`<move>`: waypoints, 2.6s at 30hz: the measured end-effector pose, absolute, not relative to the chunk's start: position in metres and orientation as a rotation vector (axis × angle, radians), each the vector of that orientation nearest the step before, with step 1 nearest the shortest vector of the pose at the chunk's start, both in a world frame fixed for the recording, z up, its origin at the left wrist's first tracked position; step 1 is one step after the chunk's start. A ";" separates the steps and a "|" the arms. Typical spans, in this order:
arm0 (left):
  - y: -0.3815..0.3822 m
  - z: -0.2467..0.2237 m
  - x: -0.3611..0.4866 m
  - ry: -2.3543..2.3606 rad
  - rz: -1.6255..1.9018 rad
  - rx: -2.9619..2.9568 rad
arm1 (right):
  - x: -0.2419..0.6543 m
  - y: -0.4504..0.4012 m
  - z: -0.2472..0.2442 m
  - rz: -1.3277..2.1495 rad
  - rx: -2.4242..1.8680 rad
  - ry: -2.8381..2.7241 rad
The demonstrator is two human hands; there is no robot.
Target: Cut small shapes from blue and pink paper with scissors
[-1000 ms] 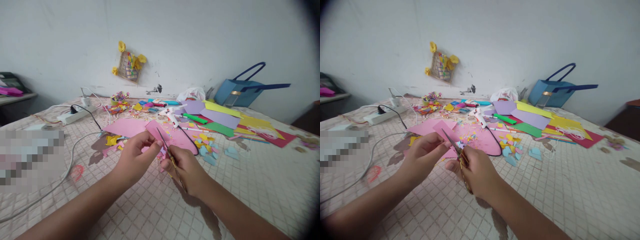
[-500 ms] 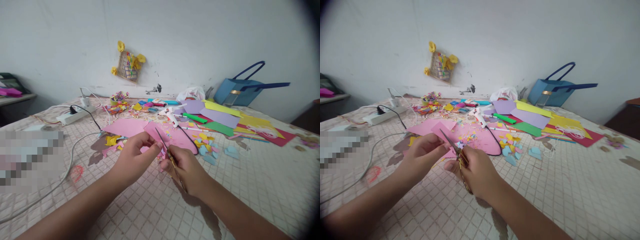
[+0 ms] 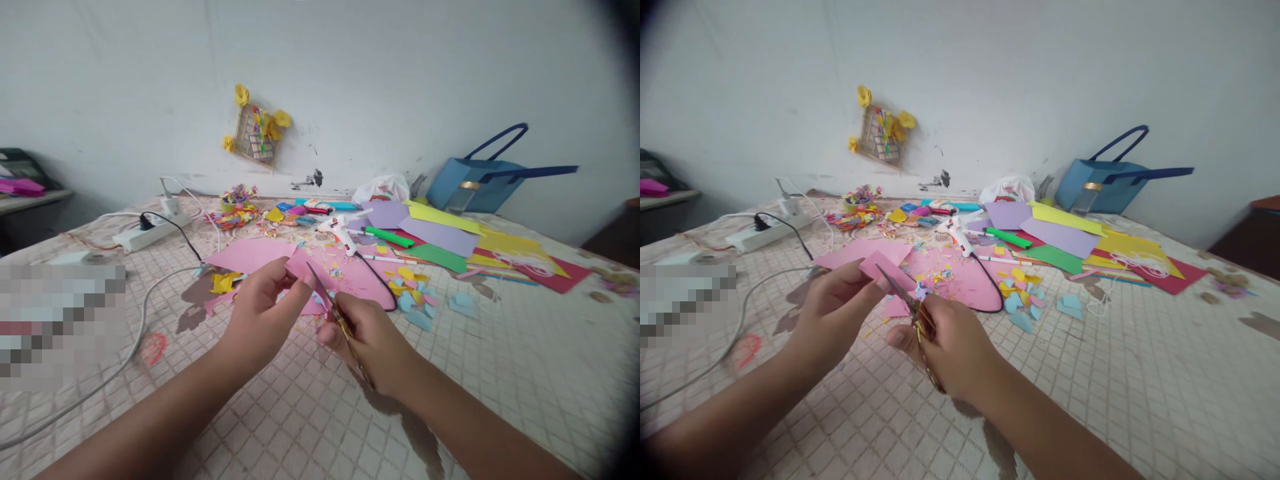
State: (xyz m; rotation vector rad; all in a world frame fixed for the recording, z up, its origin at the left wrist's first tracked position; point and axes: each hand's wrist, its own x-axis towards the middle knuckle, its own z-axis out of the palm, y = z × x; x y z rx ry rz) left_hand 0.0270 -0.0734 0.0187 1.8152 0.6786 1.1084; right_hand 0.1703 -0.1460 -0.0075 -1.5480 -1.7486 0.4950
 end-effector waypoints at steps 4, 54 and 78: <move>-0.075 0.019 0.026 0.684 1.108 1.815 | 0.170 -0.146 -0.007 0.486 -1.543 -1.748; -0.079 0.017 0.028 0.542 1.035 1.637 | 0.167 -0.149 -0.007 0.492 -1.438 -1.727; -0.080 0.016 0.031 0.566 0.989 1.647 | 0.168 -0.149 -0.009 0.510 -1.422 -1.716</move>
